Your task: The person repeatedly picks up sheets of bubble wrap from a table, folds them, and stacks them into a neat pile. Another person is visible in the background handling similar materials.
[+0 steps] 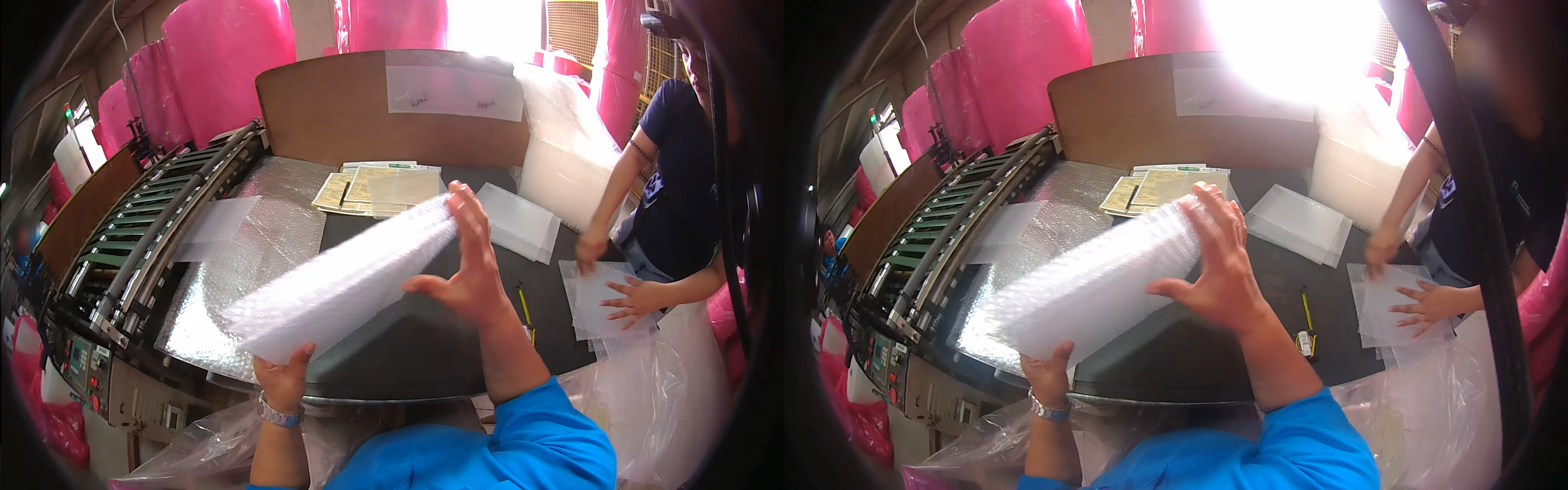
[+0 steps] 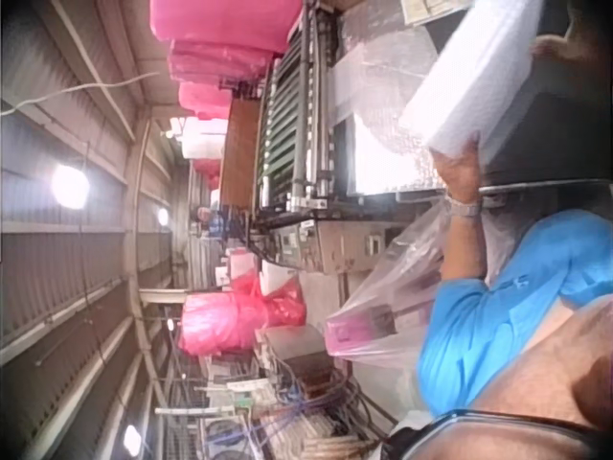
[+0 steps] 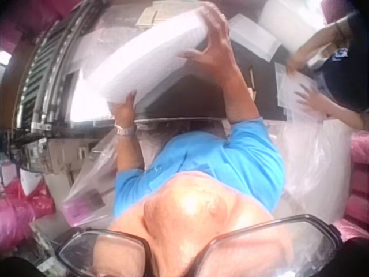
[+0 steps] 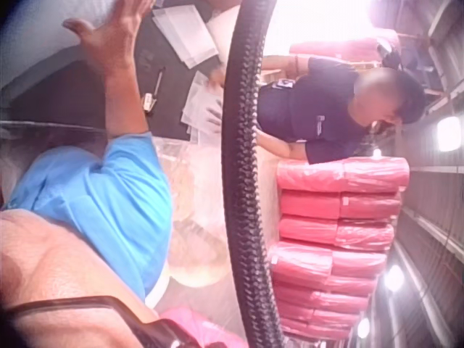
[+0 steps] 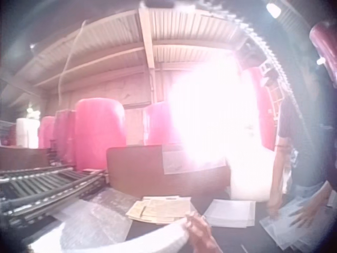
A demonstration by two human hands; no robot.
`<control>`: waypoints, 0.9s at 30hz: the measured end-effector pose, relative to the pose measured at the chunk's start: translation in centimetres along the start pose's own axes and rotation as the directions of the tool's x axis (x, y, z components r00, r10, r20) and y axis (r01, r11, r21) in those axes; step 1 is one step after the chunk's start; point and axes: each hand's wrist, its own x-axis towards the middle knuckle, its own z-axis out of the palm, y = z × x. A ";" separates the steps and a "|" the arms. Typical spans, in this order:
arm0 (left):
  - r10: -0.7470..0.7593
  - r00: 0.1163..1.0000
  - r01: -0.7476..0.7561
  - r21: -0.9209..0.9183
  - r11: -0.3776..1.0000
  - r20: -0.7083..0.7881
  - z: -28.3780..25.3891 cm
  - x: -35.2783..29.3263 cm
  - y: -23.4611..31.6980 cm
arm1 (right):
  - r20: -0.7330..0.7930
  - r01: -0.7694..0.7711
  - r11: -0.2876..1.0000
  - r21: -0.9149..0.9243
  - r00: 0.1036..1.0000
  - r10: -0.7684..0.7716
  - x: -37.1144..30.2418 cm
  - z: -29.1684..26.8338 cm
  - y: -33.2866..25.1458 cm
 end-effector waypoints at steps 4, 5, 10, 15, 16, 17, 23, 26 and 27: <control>-0.085 0.994 0.096 -0.163 0.982 0.075 0.1 0.2 -1.3 | 0.177 -0.460 0.802 0.381 0.888 0.425 -5.8 2.6 5.8; -0.111 0.986 0.131 -0.170 0.977 0.125 0.0 0.0 -2.3 | 0.266 -0.554 0.728 0.405 0.833 0.486 -8.2 3.7 7.6; 0.055 0.977 -0.117 0.305 0.945 0.205 -0.8 -1.4 -9.8 | 0.483 -0.701 0.265 0.662 0.670 0.563 -11.5 7.4 8.3; -0.202 0.976 0.182 0.209 0.961 0.079 -0.8 -0.6 -7.6 | 0.475 -0.638 0.273 0.720 0.740 0.475 -8.0 7.8 7.1; -0.185 0.982 0.180 0.095 0.979 0.041 -0.3 -0.5 -7.2 | 0.468 -0.635 0.259 0.728 0.736 0.489 -7.6 7.7 6.7; -0.162 0.987 0.162 -0.021 0.987 -0.005 0.1 0.0 -6.6 | 0.408 -0.611 0.336 0.717 0.759 0.508 -7.7 8.0 6.8; -0.316 0.936 0.277 -0.231 0.933 -0.155 -1.7 2.0 -4.5 | 0.264 -0.706 0.491 0.510 0.672 0.692 -9.9 10.0 10.2; -0.509 0.849 0.460 -0.273 0.845 -0.145 -3.3 3.1 -5.1 | 0.718 -0.871 0.030 0.491 0.423 0.553 -11.5 12.0 10.5; -0.576 0.806 0.524 -0.290 0.801 -0.134 -3.8 3.2 -5.4 | 0.817 -0.890 -0.099 0.445 0.359 0.451 -11.9 12.8 10.2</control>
